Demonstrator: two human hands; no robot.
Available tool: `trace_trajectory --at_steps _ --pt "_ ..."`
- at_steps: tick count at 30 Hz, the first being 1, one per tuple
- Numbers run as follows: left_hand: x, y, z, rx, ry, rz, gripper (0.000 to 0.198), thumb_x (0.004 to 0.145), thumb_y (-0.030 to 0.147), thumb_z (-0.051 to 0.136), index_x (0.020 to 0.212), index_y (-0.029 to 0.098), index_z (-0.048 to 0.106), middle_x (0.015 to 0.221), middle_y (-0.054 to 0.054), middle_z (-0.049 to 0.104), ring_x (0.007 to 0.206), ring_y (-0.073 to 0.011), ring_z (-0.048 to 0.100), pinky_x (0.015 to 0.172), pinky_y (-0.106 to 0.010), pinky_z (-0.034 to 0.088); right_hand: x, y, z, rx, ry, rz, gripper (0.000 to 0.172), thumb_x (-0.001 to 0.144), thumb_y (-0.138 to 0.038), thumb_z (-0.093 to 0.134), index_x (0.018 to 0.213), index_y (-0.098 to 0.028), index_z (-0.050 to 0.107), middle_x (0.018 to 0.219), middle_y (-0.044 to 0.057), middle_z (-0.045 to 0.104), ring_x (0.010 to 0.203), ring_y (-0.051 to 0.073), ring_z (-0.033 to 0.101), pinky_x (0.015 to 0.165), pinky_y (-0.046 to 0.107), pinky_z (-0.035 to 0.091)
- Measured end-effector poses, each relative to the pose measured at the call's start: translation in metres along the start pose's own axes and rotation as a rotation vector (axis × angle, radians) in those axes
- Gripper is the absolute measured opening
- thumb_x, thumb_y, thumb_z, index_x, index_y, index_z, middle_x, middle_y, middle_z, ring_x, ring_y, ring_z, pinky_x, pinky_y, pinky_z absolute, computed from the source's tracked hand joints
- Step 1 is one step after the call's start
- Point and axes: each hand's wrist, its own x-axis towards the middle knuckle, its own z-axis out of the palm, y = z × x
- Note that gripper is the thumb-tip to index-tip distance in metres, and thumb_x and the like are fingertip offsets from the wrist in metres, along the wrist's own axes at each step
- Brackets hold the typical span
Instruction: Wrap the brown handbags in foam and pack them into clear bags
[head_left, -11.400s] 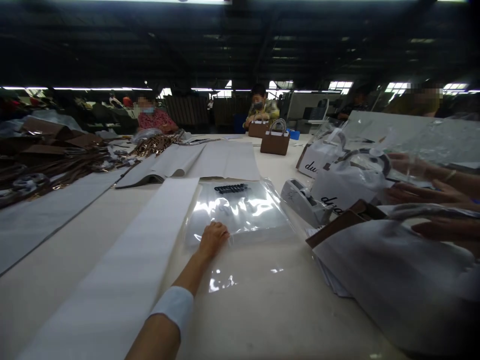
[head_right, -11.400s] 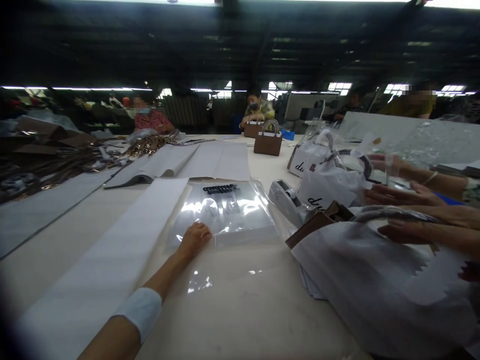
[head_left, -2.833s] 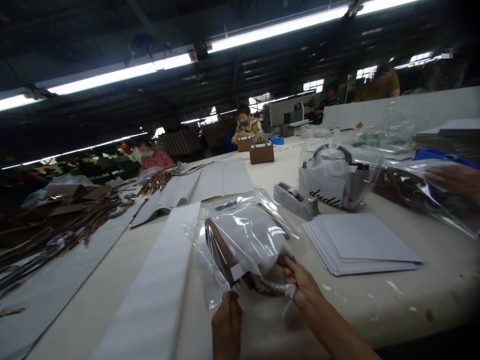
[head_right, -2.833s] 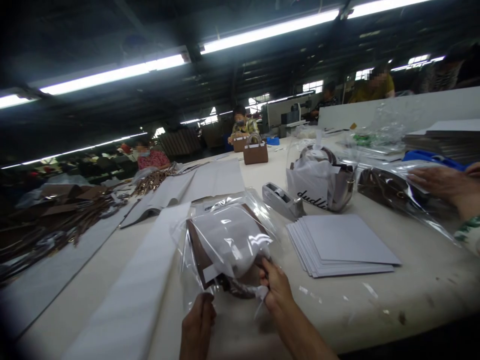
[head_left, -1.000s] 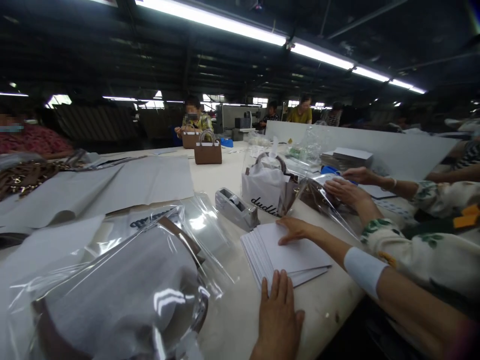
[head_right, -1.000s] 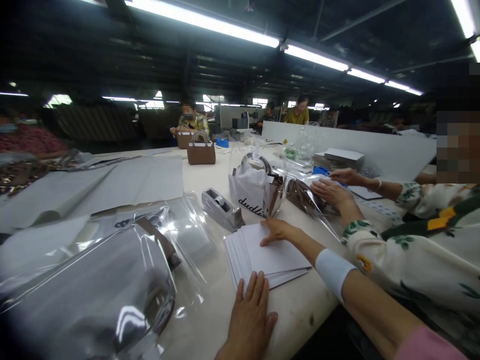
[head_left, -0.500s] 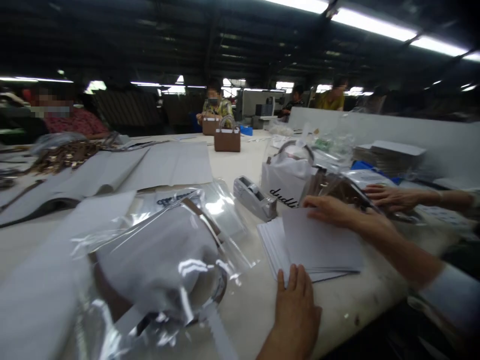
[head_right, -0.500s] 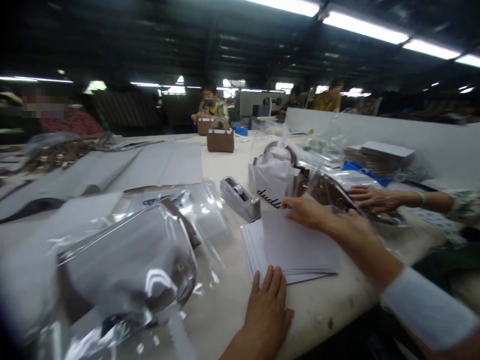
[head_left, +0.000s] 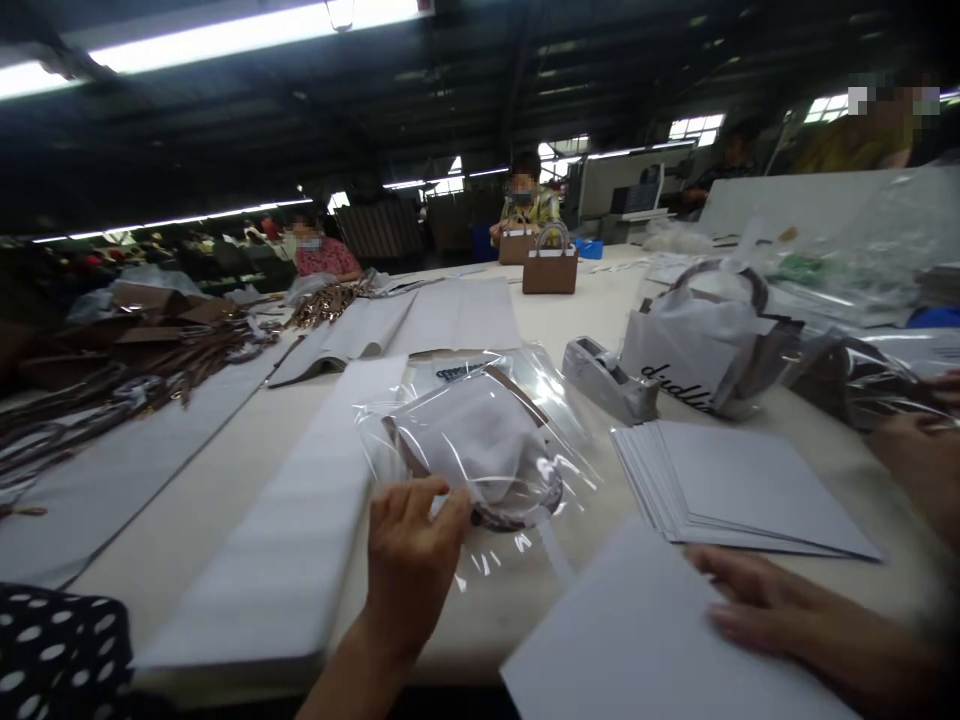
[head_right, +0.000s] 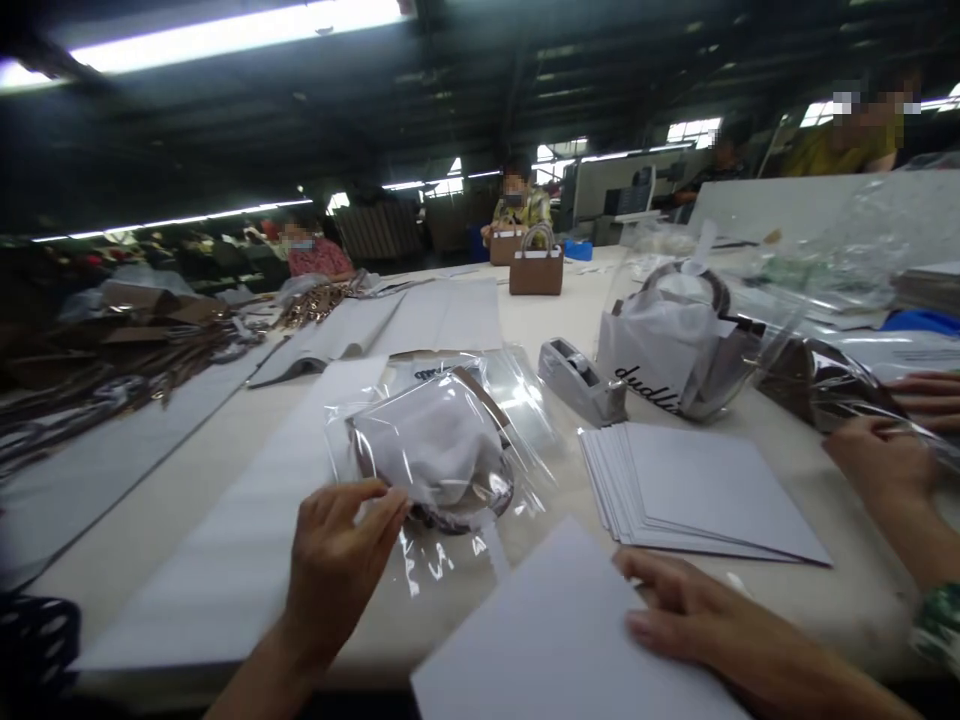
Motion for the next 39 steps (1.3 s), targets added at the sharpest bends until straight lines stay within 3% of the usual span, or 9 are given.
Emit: trace_trajectory --at_steps 4,11,19,23,28,30,32,36,39 --pt "0.019 -0.014 0.001 -0.095 -0.025 -0.096 0.015 0.084 0.025 0.051 0.084 0.018 0.064 0.076 -0.002 0.054 0.067 -0.0108 0.052 0.062 -0.022 0.043 0.003 -0.002 0.041 0.355 -0.326 0.15 0.043 0.061 -0.033 0.075 0.097 -0.019 0.054 0.088 0.008 0.063 0.079 0.02 0.062 0.073 0.033 0.049" --pt "0.008 -0.026 -0.004 -0.204 -0.047 -0.103 0.016 0.084 0.022 0.051 0.096 0.019 0.061 0.081 -0.001 0.053 0.067 -0.0088 0.052 0.061 -0.02 0.044 0.035 0.002 0.073 0.464 0.155 -0.021 0.053 0.063 -0.033 0.073 0.109 -0.022 0.048 0.092 0.005 0.062 0.073 0.018 0.061 0.057 0.028 0.052" --pt "0.01 -0.011 0.009 -0.237 -0.073 0.059 0.007 0.081 0.014 0.052 0.083 0.016 0.058 0.1 -0.009 0.058 0.098 -0.0225 0.053 0.083 -0.037 0.046 0.106 -0.049 0.162 0.528 0.25 -0.166 0.031 0.068 -0.023 0.065 0.093 -0.018 0.048 0.085 0.003 0.062 0.063 0.013 0.059 0.045 0.02 0.049" --pt "0.004 -0.019 0.036 -0.131 -0.161 0.103 0.019 0.083 0.02 0.048 0.1 0.017 0.056 0.112 -0.011 0.058 0.106 -0.0257 0.052 0.084 -0.041 0.045 0.109 -0.053 0.176 0.528 0.208 -0.143 0.025 0.073 -0.023 0.062 0.093 -0.019 0.048 0.082 0.002 0.062 0.061 0.011 0.06 0.05 0.019 0.05" --pt "-0.005 -0.041 0.062 -0.099 -0.137 0.154 0.023 0.086 0.024 0.046 0.106 0.021 0.056 0.106 -0.006 0.062 0.097 -0.0223 0.058 0.079 -0.036 0.046 0.065 -0.045 0.099 0.071 -0.098 -0.169 0.035 0.075 -0.04 0.06 0.097 -0.014 0.053 0.073 0.004 0.063 0.062 0.014 0.062 0.056 0.025 0.051" --pt "-0.006 -0.047 0.068 -0.13 -0.117 0.171 0.025 0.086 0.031 0.048 0.108 0.023 0.056 0.108 -0.005 0.062 0.097 -0.0226 0.059 0.078 -0.035 0.045 0.059 -0.045 0.04 -0.36 -0.02 -0.31 0.035 0.079 -0.045 0.052 0.096 -0.014 0.057 0.076 0.005 0.064 0.064 0.015 0.062 0.057 0.026 0.05" --pt "-0.005 -0.051 0.071 -0.158 -0.095 0.185 0.027 0.085 0.036 0.048 0.108 0.025 0.056 0.108 -0.004 0.062 0.097 -0.0226 0.059 0.077 -0.034 0.045 0.066 -0.049 -0.027 -0.949 0.206 -0.412 0.036 0.079 -0.041 0.054 0.107 -0.018 0.057 0.098 0.005 0.064 0.088 0.016 0.061 0.078 0.027 0.048" --pt "-0.003 -0.051 0.071 -0.182 -0.115 0.163 0.032 0.088 0.041 0.038 0.104 0.022 0.058 0.104 -0.005 0.063 0.092 -0.0227 0.06 0.075 -0.036 0.045 0.11 -0.058 -0.139 -1.231 0.328 -0.238 0.064 0.061 -0.029 0.071 0.119 -0.011 0.053 0.125 0.016 0.049 0.118 0.031 0.042 0.1 0.042 0.031" --pt "-0.005 -0.053 0.07 -0.186 -0.161 0.161 0.038 0.089 0.045 0.031 0.105 0.022 0.057 0.105 -0.005 0.063 0.093 -0.024 0.059 0.075 -0.038 0.046 0.148 -0.064 -0.183 -1.359 0.263 -0.154 0.076 0.052 -0.033 0.076 0.12 -0.011 0.052 0.125 0.017 0.048 0.115 0.033 0.044 0.097 0.041 0.035"
